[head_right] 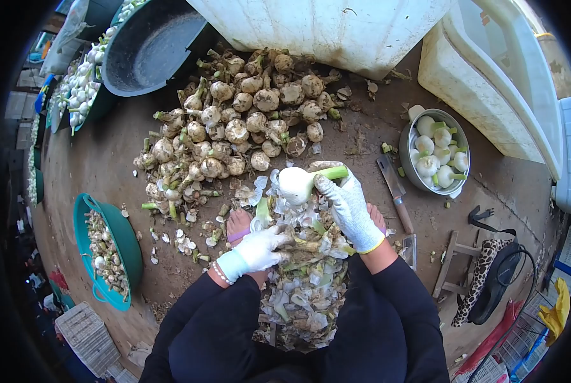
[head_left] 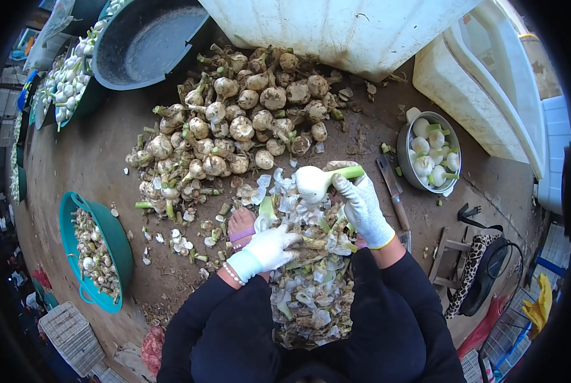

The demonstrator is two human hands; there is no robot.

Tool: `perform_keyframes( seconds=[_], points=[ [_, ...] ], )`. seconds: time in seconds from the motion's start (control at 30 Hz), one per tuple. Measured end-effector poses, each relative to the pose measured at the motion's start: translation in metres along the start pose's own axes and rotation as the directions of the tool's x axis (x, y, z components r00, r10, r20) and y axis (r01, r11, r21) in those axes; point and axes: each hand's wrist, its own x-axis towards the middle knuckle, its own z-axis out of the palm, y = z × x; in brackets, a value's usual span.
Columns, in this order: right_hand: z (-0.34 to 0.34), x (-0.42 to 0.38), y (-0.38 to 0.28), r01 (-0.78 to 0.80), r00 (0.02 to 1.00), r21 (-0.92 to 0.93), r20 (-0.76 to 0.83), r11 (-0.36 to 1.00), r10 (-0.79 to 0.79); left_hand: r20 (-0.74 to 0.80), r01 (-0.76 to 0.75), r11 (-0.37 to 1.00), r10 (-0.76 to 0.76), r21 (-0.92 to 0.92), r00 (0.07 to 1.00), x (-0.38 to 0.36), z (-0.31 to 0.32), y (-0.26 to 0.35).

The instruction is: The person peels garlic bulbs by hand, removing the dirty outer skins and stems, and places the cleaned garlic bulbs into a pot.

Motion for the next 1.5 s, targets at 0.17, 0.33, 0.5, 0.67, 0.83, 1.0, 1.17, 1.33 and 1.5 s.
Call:
perform_keyframes(
  seconds=[0.17, 0.33, 0.5, 0.67, 0.83, 1.0, 1.17, 1.33, 1.5],
  points=[
    [0.010, -0.004, 0.004, -0.016, 0.995, -0.190, 0.092, 0.982, 0.034, -0.706, -0.169, 0.934, -0.111, -0.315, 0.699, 0.004, -0.030, 0.014],
    [0.023, -0.010, 0.004, 0.226, 0.966, -0.433, 0.217, 0.872, -0.142, -0.794, -0.200, 0.980, 0.109, -0.016, 0.598, 0.008, -0.047, 0.021],
    [0.025, -0.012, 0.007, 0.205, 0.973, -0.448, 0.187, 0.870, -0.133, -0.758, -0.140, 0.985, 0.166, 0.099, 0.631, 0.005, -0.047, 0.019],
    [0.025, -0.010, 0.004, 0.293, 0.954, -0.459, 0.201, 0.839, -0.224, -0.797, -0.216, 0.972, 0.202, 0.092, 0.569, 0.007, -0.048, 0.020],
    [0.025, -0.009, 0.003, 0.209, 0.978, -0.406, 0.111, 0.889, -0.179, -0.723, -0.084, 0.969, 0.231, 0.234, 0.651, 0.006, -0.048, 0.022],
    [0.007, 0.007, -0.003, 0.173, 0.960, 0.009, -0.224, 0.985, -0.166, -0.392, -0.127, 0.936, 0.258, 0.329, 0.883, 0.009, -0.014, 0.009],
    [-0.005, 0.008, 0.012, 0.108, 0.980, 0.233, -0.190, 0.966, -0.064, -0.204, 0.020, 0.921, 0.065, 0.389, 0.977, 0.012, -0.003, 0.000],
    [0.008, -0.002, 0.012, 0.047, 0.985, -0.065, -0.163, 0.997, -0.057, -0.802, -0.147, 0.989, 0.093, 0.007, 0.589, 0.019, -0.040, 0.026],
    [0.009, -0.003, 0.016, 0.100, 0.975, -0.273, -0.164, 0.957, -0.149, -0.698, -0.164, 0.980, 0.196, 0.113, 0.689, 0.019, -0.040, 0.016]
  ],
)
